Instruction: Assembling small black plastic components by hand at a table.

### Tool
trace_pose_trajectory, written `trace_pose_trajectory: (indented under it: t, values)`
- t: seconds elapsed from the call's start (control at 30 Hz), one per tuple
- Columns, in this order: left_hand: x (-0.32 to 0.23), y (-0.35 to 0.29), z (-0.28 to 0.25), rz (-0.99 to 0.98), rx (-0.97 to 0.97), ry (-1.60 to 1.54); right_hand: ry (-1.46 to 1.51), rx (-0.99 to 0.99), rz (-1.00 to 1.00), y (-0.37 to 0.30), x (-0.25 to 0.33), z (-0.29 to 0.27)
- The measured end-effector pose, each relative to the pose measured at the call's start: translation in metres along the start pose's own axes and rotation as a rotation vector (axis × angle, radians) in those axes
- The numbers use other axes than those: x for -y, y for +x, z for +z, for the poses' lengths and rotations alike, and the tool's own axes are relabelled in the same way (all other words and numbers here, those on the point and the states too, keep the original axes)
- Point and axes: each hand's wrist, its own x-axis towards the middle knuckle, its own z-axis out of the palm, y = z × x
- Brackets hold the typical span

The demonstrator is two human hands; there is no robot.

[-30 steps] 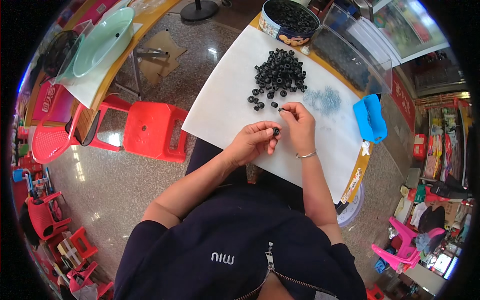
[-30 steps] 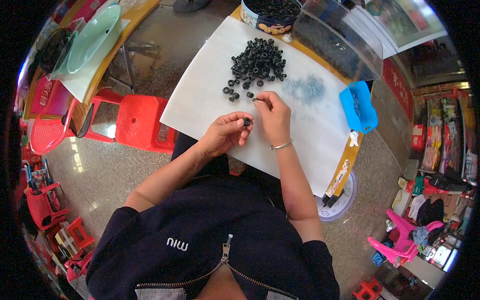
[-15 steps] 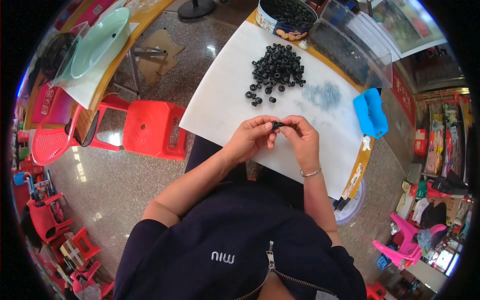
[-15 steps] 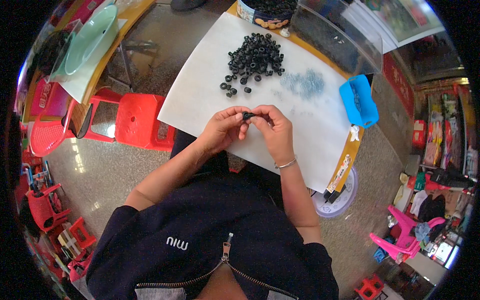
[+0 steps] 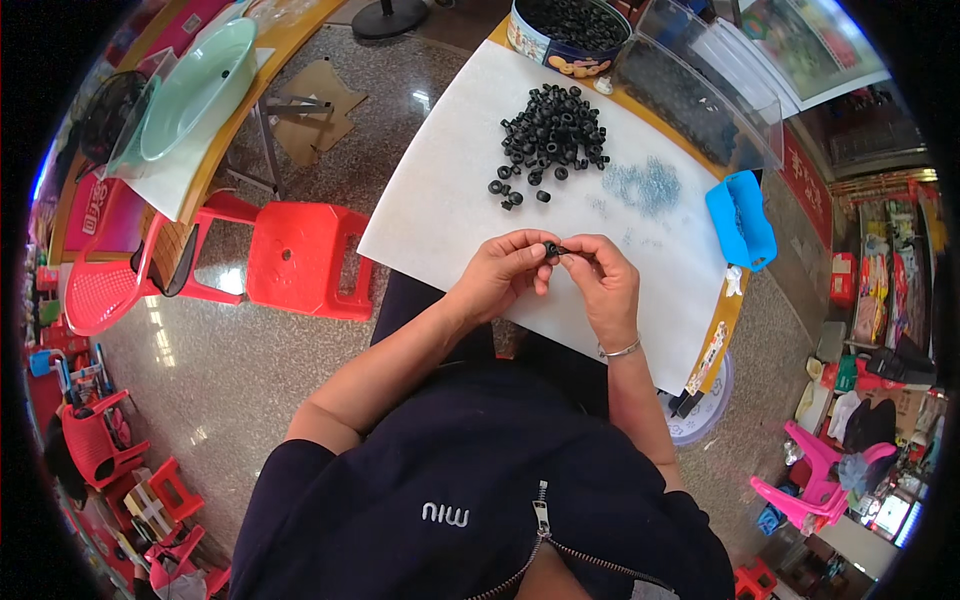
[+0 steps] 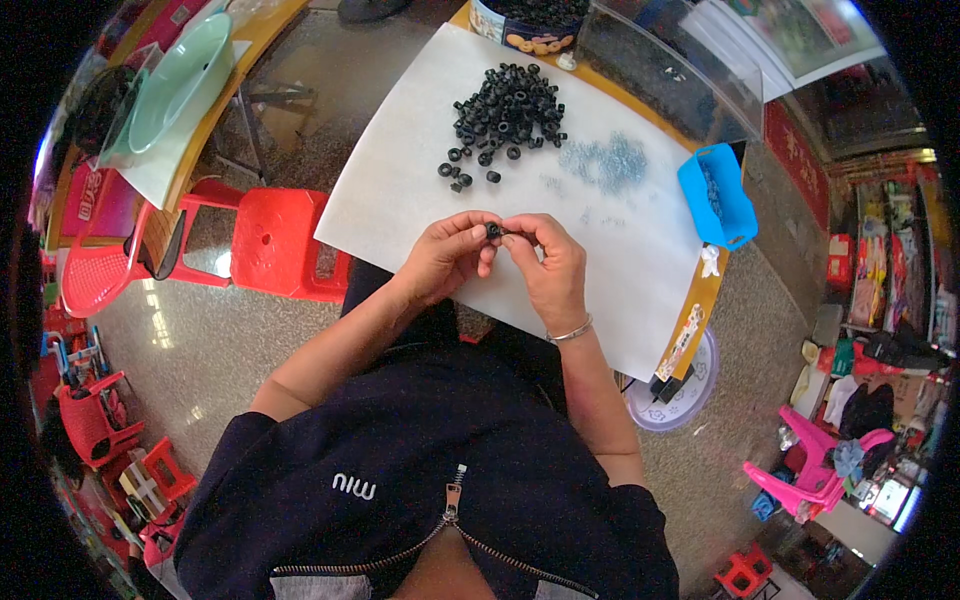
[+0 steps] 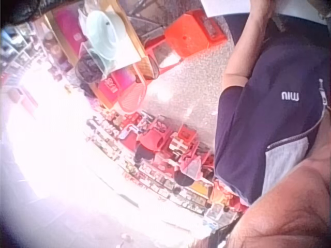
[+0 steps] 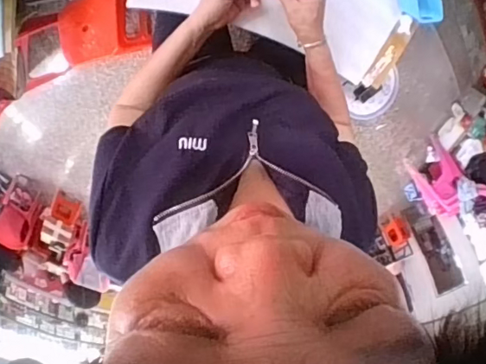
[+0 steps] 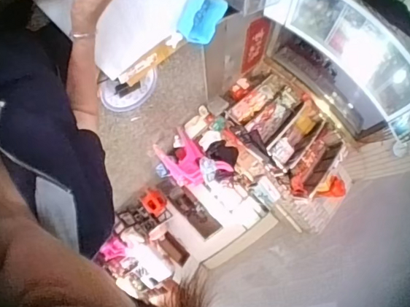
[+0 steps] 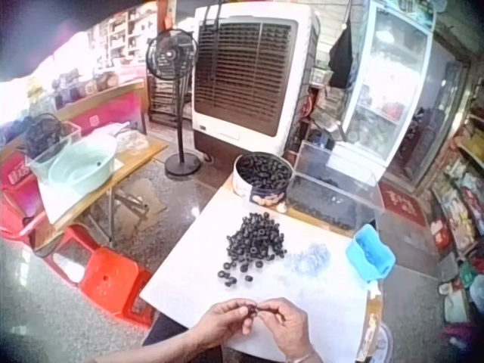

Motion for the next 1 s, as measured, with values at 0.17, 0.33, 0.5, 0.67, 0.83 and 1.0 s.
trace_pose_trajectory:
  t: [0.17,0.33,0.5,0.67,0.83,1.0]
  values:
    - [-0.001,0.0,0.0,-0.014,-0.018,0.015,-0.093,-0.007,-0.09,0.001,0.009,-0.002]
    - [-0.001,0.0,0.001,-0.025,-0.027,0.018,-0.197,0.021,-0.195,0.002,0.015,-0.003]
    - [-0.001,0.0,0.001,-0.017,-0.027,0.026,-0.228,0.037,-0.221,0.002,0.015,-0.002]
    - [0.0,0.001,0.0,-0.014,-0.033,0.036,-0.301,0.053,-0.256,0.004,0.018,-0.002]
    - [0.002,0.001,-0.001,-0.01,-0.052,0.074,-0.337,0.079,-0.302,0.006,0.013,-0.004]
    - [0.001,0.001,0.001,-0.025,-0.074,0.088,-0.242,0.103,-0.241,0.007,0.009,-0.006]
